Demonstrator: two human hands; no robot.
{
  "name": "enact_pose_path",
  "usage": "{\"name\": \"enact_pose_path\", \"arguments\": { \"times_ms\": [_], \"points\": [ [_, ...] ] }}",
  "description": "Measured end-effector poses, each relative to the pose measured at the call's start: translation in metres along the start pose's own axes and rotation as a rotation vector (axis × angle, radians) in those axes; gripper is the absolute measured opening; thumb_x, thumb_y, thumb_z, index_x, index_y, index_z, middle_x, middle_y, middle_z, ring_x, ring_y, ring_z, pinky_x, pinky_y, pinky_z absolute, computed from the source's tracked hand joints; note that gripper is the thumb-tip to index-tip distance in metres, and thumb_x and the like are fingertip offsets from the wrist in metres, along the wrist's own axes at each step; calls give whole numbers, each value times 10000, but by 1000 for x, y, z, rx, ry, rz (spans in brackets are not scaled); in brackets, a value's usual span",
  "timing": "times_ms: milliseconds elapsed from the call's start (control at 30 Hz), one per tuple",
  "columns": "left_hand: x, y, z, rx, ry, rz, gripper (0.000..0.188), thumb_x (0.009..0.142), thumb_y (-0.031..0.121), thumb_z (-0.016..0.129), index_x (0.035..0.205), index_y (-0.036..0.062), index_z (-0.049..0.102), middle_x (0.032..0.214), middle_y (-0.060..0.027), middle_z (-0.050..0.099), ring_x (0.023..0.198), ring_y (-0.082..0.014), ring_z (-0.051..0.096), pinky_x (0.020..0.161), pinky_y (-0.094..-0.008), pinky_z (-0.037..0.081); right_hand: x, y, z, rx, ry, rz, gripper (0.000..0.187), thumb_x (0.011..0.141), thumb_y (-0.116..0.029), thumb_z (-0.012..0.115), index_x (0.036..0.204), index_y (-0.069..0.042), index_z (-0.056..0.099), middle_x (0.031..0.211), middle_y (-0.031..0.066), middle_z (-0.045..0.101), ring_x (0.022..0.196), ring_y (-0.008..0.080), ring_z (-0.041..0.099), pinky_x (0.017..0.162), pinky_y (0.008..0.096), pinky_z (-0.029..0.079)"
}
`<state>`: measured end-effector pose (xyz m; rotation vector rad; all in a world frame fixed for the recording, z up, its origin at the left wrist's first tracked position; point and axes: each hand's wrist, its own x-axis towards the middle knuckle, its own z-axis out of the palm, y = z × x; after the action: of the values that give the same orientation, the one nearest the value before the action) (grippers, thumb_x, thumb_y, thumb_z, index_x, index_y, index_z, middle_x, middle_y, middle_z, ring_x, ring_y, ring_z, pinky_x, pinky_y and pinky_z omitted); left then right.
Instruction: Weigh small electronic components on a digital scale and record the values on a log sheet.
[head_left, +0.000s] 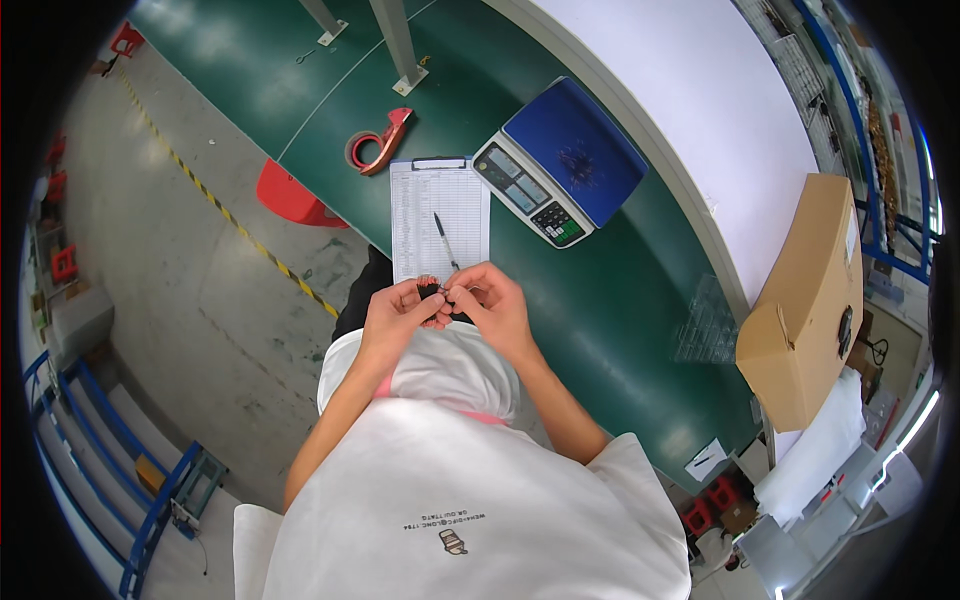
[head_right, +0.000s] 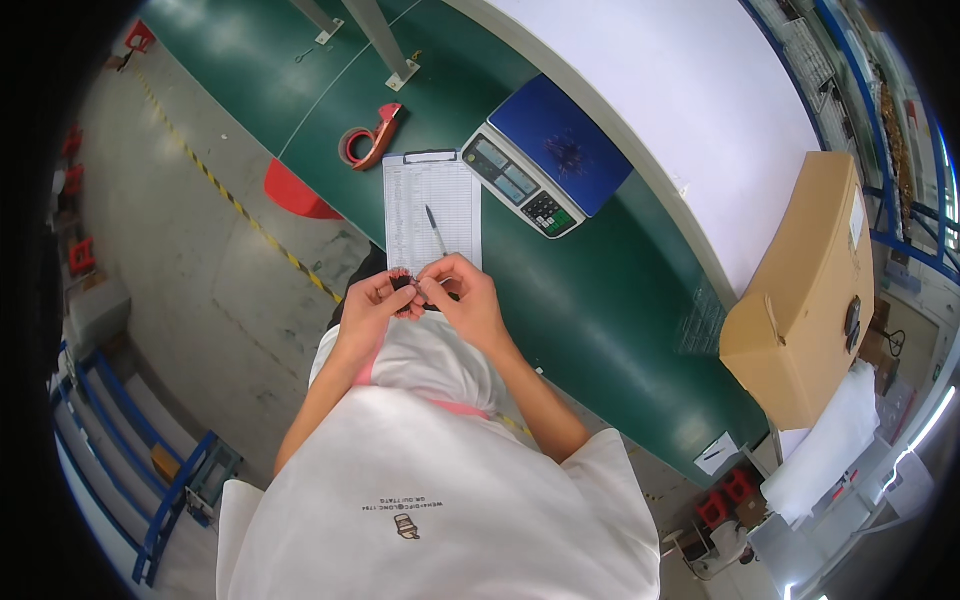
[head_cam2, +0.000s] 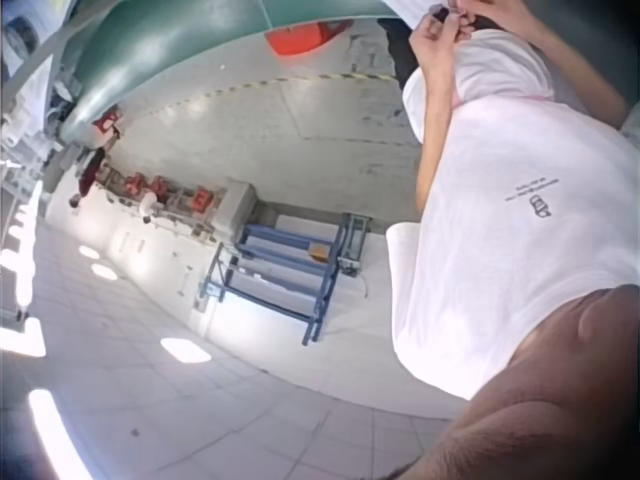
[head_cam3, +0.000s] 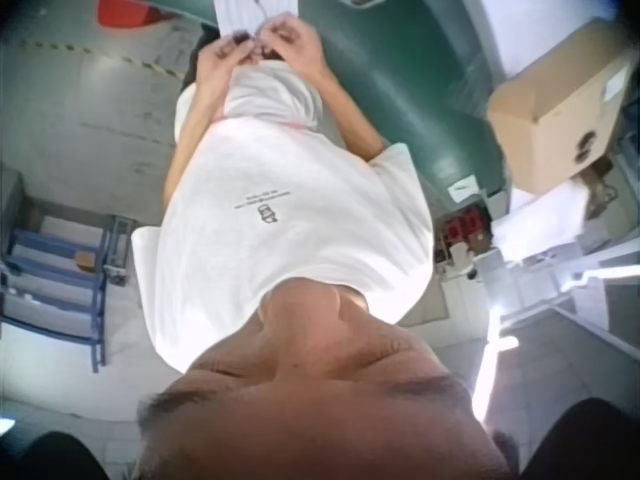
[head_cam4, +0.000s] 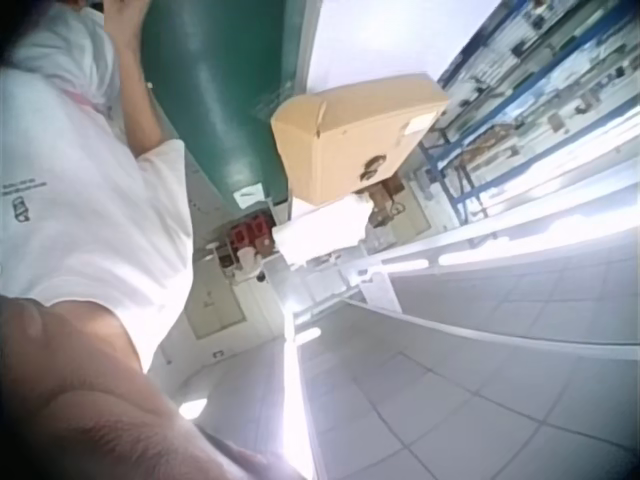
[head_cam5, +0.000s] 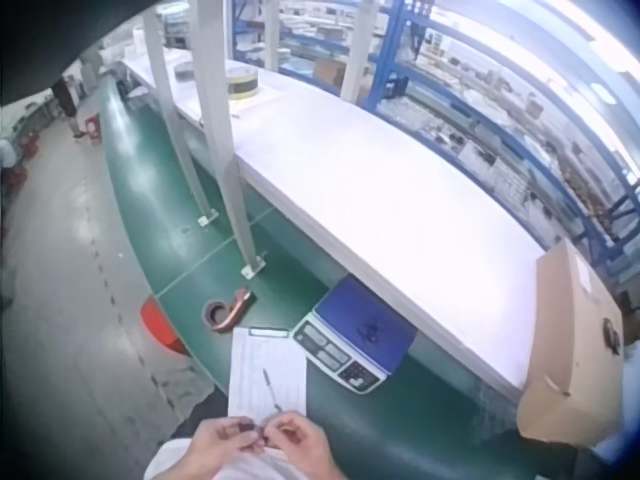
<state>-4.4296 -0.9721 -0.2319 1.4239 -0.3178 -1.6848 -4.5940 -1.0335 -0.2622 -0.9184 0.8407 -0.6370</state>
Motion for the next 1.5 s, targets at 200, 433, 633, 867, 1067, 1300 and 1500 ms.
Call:
{"name": "enact_pose_path", "arguments": {
  "times_ms": [200,433,633,867,1067,1300,1500],
  "points": [
    [0,-2,3,5,21,-8,190,937,68,615,1084,-54,622,858,-94,698,725,-144,658,673,-261,507,0,5,-3,-87,5,-10,86,935,28,597,952,-9,521,930,65,611,804,101,585,736,259,500],
    [0,-6,-4,-23,62,-10,164,934,62,625,1052,-52,619,841,-107,691,709,-159,651,666,-265,505,72,1,-94,-263,566,-248,78,921,1,604,899,-26,535,821,56,622,694,98,559,671,237,472],
    [0,-13,-18,16,9,-41,186,933,94,645,1043,-55,635,819,-95,679,709,-147,656,667,-272,541,158,4,-211,-168,839,-292,97,851,-34,703,894,10,627,773,68,662,641,109,589,588,232,478],
    [-1,-4,-18,12,11,-27,207,938,110,648,1065,-52,629,832,-92,679,715,-140,656,661,-260,534,143,26,-247,-818,913,-307,134,827,-107,734,868,0,664,732,83,682,659,155,643,641,298,519],
    [8,-7,-13,-13,-31,-37,206,957,104,609,1101,-44,615,892,-98,687,781,-151,659,743,-289,535,84,27,-171,-572,515,-165,64,912,-91,659,944,-37,648,815,21,664,699,85,586,633,230,470],
    [17,-13,-9,102,-106,-78,246,949,87,618,1145,-62,616,919,-98,693,808,-148,665,761,-288,546,11,31,-21,-45,-89,225,161,940,-82,629,1062,22,629,894,36,671,770,97,614,688,259,517],
    [13,-12,-5,142,-53,-70,241,945,76,619,1144,-60,623,913,-98,697,800,-146,667,747,-282,543,9,26,-19,-154,-18,178,123,892,-85,687,963,15,675,847,59,689,763,108,661,680,240,512]
  ]
}}
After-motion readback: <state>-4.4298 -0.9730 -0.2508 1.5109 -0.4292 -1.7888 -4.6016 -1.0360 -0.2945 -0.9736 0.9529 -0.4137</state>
